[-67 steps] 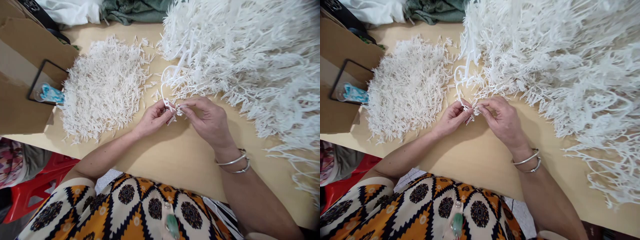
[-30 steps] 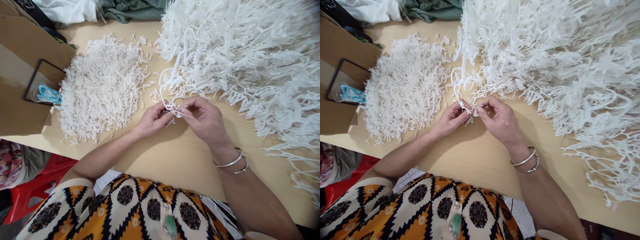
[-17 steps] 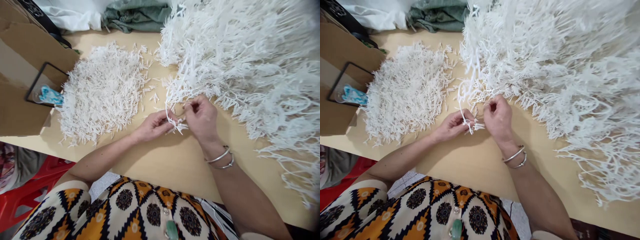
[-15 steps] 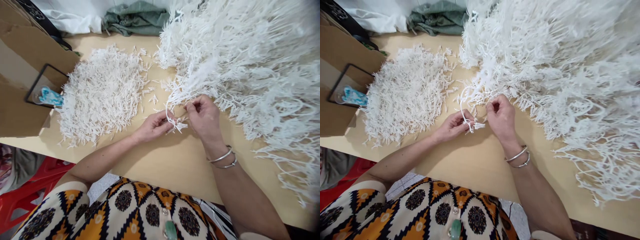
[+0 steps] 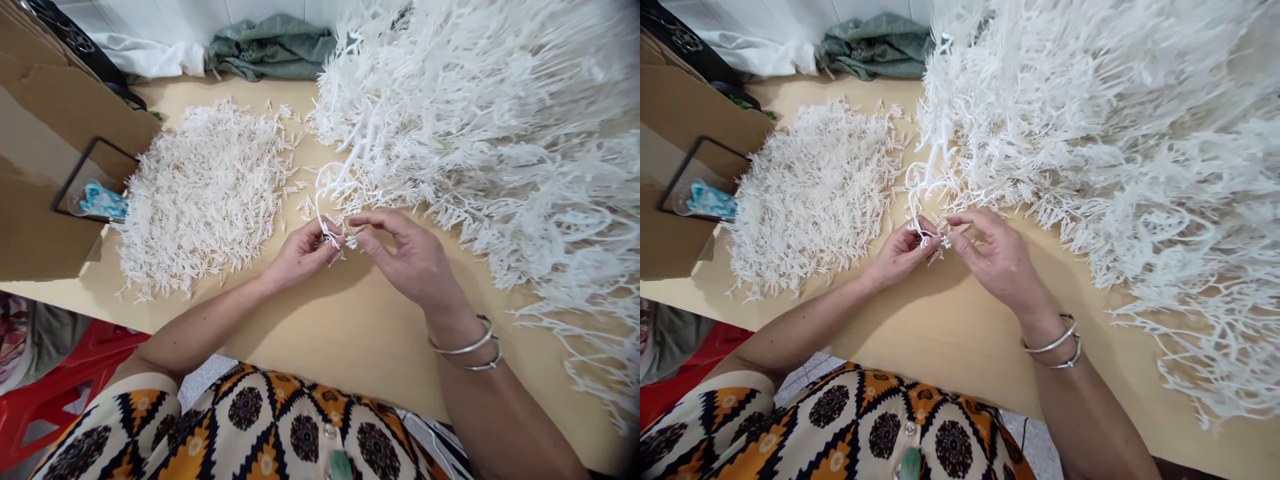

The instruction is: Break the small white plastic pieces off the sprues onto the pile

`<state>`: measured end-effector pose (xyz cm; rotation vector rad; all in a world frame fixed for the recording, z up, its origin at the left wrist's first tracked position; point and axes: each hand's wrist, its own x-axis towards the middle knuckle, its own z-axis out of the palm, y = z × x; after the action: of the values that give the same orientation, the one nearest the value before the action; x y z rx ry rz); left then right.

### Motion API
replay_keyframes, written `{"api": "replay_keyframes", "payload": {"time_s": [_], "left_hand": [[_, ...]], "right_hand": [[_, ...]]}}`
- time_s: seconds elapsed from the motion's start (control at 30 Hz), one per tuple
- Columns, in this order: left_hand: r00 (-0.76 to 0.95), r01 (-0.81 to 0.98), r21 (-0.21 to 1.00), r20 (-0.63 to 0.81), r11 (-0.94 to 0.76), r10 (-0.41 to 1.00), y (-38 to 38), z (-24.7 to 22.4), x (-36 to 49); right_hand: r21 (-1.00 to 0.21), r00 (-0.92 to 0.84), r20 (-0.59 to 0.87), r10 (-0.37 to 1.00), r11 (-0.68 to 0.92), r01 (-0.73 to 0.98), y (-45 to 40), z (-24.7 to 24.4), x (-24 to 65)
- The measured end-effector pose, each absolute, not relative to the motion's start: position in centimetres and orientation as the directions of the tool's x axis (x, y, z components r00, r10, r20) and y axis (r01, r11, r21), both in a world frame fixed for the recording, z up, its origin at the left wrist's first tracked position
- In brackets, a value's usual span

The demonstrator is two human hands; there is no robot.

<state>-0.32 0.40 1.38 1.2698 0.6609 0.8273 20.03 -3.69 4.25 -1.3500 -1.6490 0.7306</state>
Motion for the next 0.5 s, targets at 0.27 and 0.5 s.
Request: {"api": "replay_keyframes", "payload": {"time_s": [0.27, 0.5], "left_hand": [[0.522, -0.13, 0.991, 0.046, 0.026, 0.852, 0.4, 0.9, -0.3], [0.604, -0.125, 0.992, 0.085, -0.011, 0.793, 0.6, 1.6, -0.7]], "right_hand": [[-0.84, -0.048, 0.21, 0.976, 0.206, 0.502, -4.3, 4.4, 19.6], [-0.689, -0.093, 0.355, 0.93, 0.328, 0.647, -4.0, 2.9, 18.6]]}}
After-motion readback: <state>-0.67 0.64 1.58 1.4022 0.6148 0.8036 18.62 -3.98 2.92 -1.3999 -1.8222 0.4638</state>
